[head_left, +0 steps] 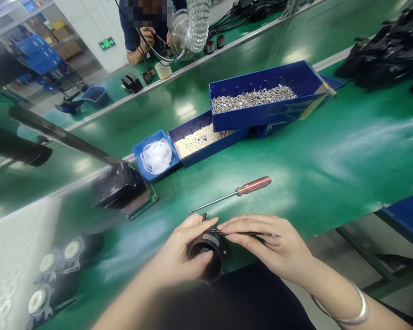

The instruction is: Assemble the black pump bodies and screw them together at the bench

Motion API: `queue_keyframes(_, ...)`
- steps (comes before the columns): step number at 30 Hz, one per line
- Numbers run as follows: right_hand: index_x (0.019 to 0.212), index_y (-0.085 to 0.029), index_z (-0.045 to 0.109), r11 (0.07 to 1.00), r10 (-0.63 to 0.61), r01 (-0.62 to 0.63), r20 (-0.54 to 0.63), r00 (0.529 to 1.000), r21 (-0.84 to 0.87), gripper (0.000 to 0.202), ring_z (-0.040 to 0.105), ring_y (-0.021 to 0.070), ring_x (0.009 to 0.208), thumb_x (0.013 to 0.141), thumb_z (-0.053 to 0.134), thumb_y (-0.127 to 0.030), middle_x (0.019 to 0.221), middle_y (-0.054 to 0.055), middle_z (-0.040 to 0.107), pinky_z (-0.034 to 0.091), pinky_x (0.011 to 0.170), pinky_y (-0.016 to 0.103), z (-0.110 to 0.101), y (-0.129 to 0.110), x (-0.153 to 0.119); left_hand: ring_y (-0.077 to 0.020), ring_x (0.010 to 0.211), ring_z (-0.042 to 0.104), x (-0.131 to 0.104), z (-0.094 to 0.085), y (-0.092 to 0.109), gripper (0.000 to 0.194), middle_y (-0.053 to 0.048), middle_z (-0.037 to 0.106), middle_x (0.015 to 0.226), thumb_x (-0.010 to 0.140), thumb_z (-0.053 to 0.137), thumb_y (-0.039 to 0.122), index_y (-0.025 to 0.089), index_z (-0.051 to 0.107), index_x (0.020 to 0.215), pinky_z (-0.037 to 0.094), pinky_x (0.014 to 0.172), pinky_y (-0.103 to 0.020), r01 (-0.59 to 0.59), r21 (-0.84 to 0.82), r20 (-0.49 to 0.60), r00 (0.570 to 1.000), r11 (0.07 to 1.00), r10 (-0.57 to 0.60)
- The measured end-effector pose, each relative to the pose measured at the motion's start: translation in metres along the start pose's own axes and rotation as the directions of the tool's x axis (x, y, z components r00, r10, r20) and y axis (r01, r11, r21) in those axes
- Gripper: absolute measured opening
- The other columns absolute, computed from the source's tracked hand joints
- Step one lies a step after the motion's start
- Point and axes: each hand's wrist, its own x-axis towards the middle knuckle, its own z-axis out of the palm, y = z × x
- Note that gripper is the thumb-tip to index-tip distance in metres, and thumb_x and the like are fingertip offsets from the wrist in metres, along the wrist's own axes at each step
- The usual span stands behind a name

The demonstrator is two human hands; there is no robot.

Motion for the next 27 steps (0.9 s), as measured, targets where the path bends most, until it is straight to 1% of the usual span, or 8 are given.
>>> queue_keyframes(5,0.106,-0.024,0.074,0.996,-0.057,0.056,-0.015,0.998,-0.062,0.022,0.075,0.0163,0.089,0.091,0.062,-0.013,0.095,0.000,0.078,0.064,0.080,0.026,0.006,0.003,-0.004,-0.0206,0.083,0.045,0.001,0.000,-0.001,0.066,-0.005,0.047,0.087,0.092,0.040,0.064,0.020,0.051,0.141,0.039,0.076,-0.034,-0.011,0.006,-0.012,1.000,1.000,0.011)
queue_keyframes(8,0.106,-0.024,0.073,0.997,-0.061,0.060,-0.012,0.998,-0.043,0.022,0.074,0.0158,0.090,0.092,0.061,-0.013,0.096,0.000,0.078,0.063,0.080,0.027,0.006,0.004,-0.005,-0.0205,0.083,0.045,0.000,-0.001,-0.003,0.061,-0.004,0.046,0.085,0.093,0.043,0.057,0.020,0.050,0.141,0.039,0.076,-0.034,-0.014,0.022,-0.010,1.000,1.000,0.015)
queue_keyframes(10,0.103,-0.024,0.075,1.000,-0.009,0.009,0.016,1.000,0.003,0.020,0.074,0.0156,0.088,0.093,0.060,-0.014,0.095,0.000,0.078,0.063,0.077,0.025,0.003,0.004,-0.003,-0.0207,0.083,0.045,0.000,-0.001,-0.002,0.059,-0.004,0.045,0.086,0.091,0.047,0.050,0.020,0.049,0.141,0.039,0.075,-0.034,-0.020,0.024,0.004,1.000,1.000,0.019)
queue_keyframes(15,0.094,-0.025,0.077,0.968,0.182,-0.210,0.190,0.965,0.140,0.014,0.074,0.0151,0.081,0.092,0.063,-0.022,0.088,-0.002,0.078,0.062,0.074,0.024,-0.012,0.010,0.011,-0.0215,0.083,0.046,0.000,0.000,0.006,0.056,-0.004,0.044,0.086,0.086,0.053,0.039,0.021,0.052,0.138,0.039,0.073,-0.034,0.012,0.021,0.038,0.999,1.000,-0.013)
queue_keyframes(19,0.091,-0.025,0.077,0.944,0.188,-0.278,0.403,0.896,0.178,0.018,0.073,0.0129,0.081,0.094,0.060,-0.027,0.090,-0.004,0.077,0.060,0.075,0.023,-0.022,0.015,0.025,-0.0213,0.083,0.048,0.001,-0.001,0.011,0.045,-0.005,0.049,0.088,0.088,0.051,0.038,0.020,0.062,0.127,0.040,0.075,-0.034,0.023,-0.011,0.129,0.991,1.000,-0.022)
queue_keyframes(21,0.089,-0.024,0.077,0.943,0.173,-0.282,0.462,0.870,0.177,0.019,0.073,0.0125,0.080,0.094,0.059,-0.027,0.090,-0.003,0.077,0.059,0.075,0.022,-0.025,0.016,0.028,-0.0218,0.084,0.050,0.001,-0.002,0.011,0.044,-0.007,0.052,0.089,0.090,0.051,0.041,0.019,0.063,0.125,0.041,0.076,-0.034,0.015,-0.043,0.162,0.987,0.999,-0.007)
queue_keyframes(23,0.088,-0.024,0.077,0.940,0.185,-0.288,0.436,0.881,0.182,0.018,0.073,0.0125,0.078,0.094,0.060,-0.027,0.088,-0.003,0.077,0.059,0.073,0.022,-0.027,0.015,0.028,-0.0220,0.085,0.051,0.001,-0.003,0.008,0.048,-0.007,0.052,0.091,0.091,0.050,0.046,0.018,0.060,0.130,0.041,0.077,-0.035,-0.001,-0.053,0.153,0.988,0.999,0.009)
queue_keyframes(27,0.089,-0.024,0.077,0.958,0.201,-0.246,0.265,0.943,0.150,0.015,0.072,0.0125,0.079,0.092,0.063,-0.027,0.088,-0.003,0.076,0.059,0.073,0.021,-0.026,0.012,0.020,-0.0202,0.082,0.048,0.001,-0.005,0.003,0.059,-0.005,0.047,0.087,0.093,0.045,0.057,0.018,0.057,0.136,0.040,0.073,-0.032,-0.019,-0.025,0.103,0.994,1.000,0.022)
